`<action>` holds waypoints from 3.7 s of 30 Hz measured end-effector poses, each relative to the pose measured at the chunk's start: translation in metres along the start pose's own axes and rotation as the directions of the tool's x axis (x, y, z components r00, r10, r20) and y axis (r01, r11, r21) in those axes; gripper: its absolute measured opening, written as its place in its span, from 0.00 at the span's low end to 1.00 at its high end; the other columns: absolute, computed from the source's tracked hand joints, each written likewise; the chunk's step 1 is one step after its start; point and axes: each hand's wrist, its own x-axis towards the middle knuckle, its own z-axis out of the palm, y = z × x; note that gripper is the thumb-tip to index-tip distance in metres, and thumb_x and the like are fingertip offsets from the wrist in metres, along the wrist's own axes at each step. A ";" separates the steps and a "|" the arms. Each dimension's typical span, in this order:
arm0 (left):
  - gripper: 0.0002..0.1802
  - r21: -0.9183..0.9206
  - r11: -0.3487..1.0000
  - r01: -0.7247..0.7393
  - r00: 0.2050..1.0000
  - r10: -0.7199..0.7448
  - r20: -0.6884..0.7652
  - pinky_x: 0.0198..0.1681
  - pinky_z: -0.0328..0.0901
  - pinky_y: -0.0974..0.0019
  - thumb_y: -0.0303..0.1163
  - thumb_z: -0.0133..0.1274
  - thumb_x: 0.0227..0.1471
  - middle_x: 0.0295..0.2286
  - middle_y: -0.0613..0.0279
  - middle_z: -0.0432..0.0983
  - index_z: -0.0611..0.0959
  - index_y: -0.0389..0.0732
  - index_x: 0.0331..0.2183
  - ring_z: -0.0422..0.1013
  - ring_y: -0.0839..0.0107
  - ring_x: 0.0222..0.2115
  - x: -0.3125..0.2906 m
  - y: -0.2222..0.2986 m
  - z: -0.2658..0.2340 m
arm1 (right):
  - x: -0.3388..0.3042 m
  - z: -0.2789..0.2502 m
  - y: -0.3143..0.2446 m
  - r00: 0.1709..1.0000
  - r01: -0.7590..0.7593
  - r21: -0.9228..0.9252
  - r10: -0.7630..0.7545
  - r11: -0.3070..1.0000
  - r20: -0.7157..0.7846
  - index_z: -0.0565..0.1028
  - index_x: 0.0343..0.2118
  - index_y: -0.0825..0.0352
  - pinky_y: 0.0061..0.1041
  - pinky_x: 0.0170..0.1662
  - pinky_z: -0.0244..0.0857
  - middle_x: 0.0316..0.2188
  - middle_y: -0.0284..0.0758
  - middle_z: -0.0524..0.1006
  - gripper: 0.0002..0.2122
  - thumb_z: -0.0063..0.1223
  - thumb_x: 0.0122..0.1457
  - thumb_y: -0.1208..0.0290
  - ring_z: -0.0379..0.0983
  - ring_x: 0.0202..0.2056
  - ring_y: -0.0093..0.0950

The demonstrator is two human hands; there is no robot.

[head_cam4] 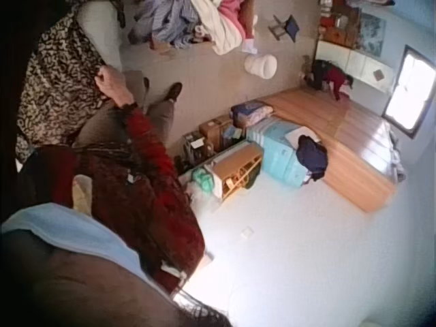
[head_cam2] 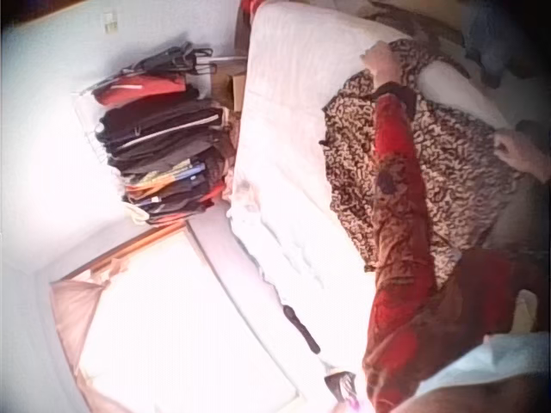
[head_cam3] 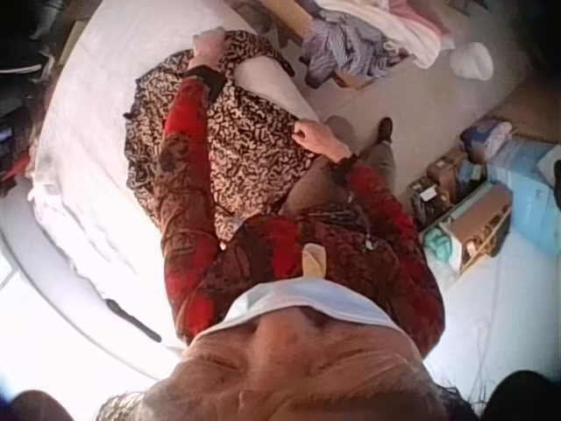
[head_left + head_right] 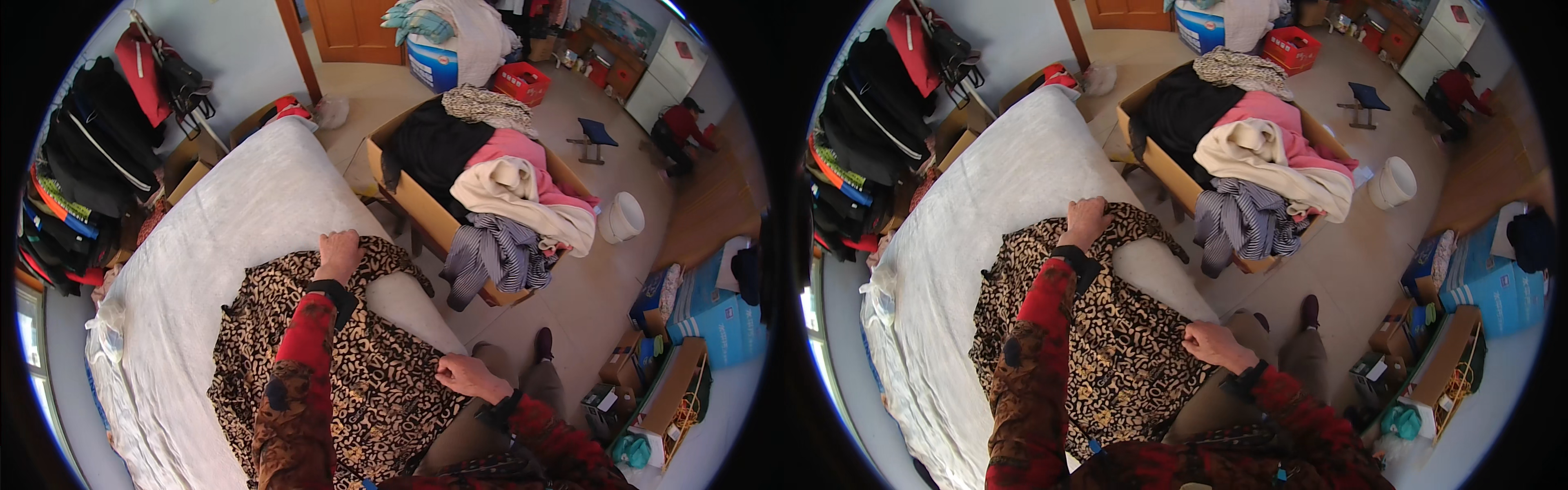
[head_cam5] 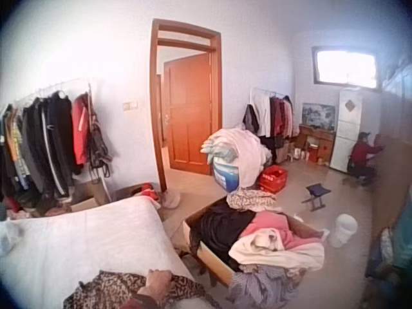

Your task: The person hangs a black garment on a hanger and places it on a clothing rack. Then the person folds a leopard-print top and a pink-and-white top on the bed.

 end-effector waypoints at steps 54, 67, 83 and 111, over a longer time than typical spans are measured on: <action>0.12 -0.980 0.026 0.196 0.606 -0.789 0.100 0.19 0.64 0.74 0.33 0.49 0.57 0.26 0.61 0.79 0.79 0.34 0.37 0.74 0.75 0.20 -0.102 -0.202 0.003 | 0.045 -0.217 -0.091 0.727 0.575 0.764 0.247 0.292 -0.641 0.70 0.45 0.68 0.29 0.44 0.69 0.40 0.36 0.77 0.15 0.54 0.58 0.67 0.76 0.39 0.26; 0.22 -0.950 0.198 0.242 0.826 -0.556 0.095 0.40 0.69 0.68 0.48 0.49 0.57 0.35 0.62 0.79 0.78 0.38 0.43 0.75 0.72 0.36 -0.182 -0.103 -0.017 | 0.055 -0.190 -0.106 0.668 0.466 0.702 0.307 0.538 -0.678 0.74 0.40 0.67 0.20 0.36 0.68 0.33 0.30 0.78 0.11 0.55 0.59 0.65 0.74 0.32 0.19; 0.12 -0.732 -0.676 0.086 0.721 -0.465 0.514 0.45 0.64 0.57 0.38 0.49 0.59 0.36 0.62 0.73 0.74 0.39 0.39 0.69 0.69 0.38 -0.328 0.035 0.006 | -0.005 -0.037 -0.095 0.987 0.042 -0.282 -0.083 0.959 -0.135 0.70 0.45 0.70 0.34 0.46 0.65 0.43 0.43 0.72 0.19 0.53 0.58 0.60 0.70 0.45 0.39; 0.09 -0.917 -0.149 -0.370 0.196 -0.977 0.080 0.29 0.64 0.73 0.37 0.54 0.55 0.32 0.67 0.75 0.77 0.44 0.36 0.69 0.76 0.30 -0.472 -0.054 -0.056 | -0.074 0.029 -0.084 0.749 0.400 -0.129 -0.243 0.907 0.616 0.78 0.37 0.64 0.36 0.39 0.67 0.32 0.39 0.79 0.16 0.56 0.50 0.57 0.75 0.37 0.39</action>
